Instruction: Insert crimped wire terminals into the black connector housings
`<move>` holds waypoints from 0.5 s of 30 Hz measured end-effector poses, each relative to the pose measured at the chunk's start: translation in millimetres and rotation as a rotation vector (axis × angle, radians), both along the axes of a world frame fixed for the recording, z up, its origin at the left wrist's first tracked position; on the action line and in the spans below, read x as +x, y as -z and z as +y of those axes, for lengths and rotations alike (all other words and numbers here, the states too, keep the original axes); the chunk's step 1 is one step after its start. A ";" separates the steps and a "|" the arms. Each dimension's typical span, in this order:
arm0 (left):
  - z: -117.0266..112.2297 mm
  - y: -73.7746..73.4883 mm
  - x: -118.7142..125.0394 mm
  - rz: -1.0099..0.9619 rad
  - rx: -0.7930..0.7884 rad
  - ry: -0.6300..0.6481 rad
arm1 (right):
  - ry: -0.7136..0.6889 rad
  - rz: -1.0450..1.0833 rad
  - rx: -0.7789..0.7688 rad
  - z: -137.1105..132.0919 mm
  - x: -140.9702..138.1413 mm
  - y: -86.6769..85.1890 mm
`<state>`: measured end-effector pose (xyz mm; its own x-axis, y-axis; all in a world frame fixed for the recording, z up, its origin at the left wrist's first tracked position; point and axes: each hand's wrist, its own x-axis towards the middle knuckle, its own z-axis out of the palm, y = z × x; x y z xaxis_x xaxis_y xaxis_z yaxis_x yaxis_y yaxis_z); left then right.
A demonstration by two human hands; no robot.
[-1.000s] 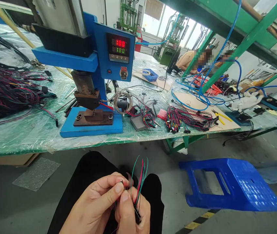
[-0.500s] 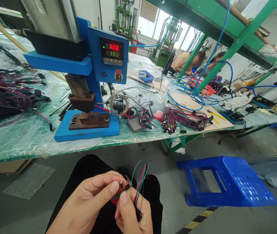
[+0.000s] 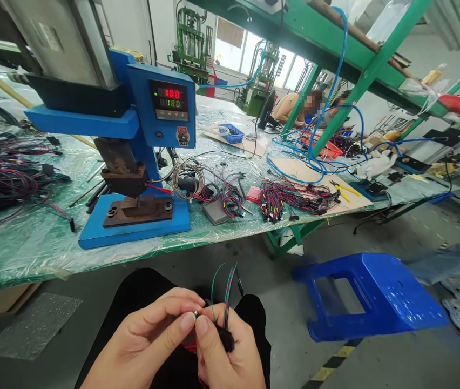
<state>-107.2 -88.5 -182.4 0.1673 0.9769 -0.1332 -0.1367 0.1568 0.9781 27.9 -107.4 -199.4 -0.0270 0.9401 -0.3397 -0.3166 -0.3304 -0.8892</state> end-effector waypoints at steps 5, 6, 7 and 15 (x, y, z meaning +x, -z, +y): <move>-4.1 1.0 -3.2 0.135 0.090 -0.001 | 0.153 -0.285 0.185 -1.8 1.2 -1.7; -5.3 2.2 -3.9 0.158 0.117 -0.015 | 0.155 -0.341 0.220 -2.2 1.9 -1.9; -6.4 3.2 -4.7 0.180 0.147 -0.031 | 0.143 -0.392 0.256 -2.3 3.3 -2.1; -3.1 1.5 -10.3 0.345 0.492 -0.038 | -0.086 -0.669 0.536 0.0 23.6 -5.9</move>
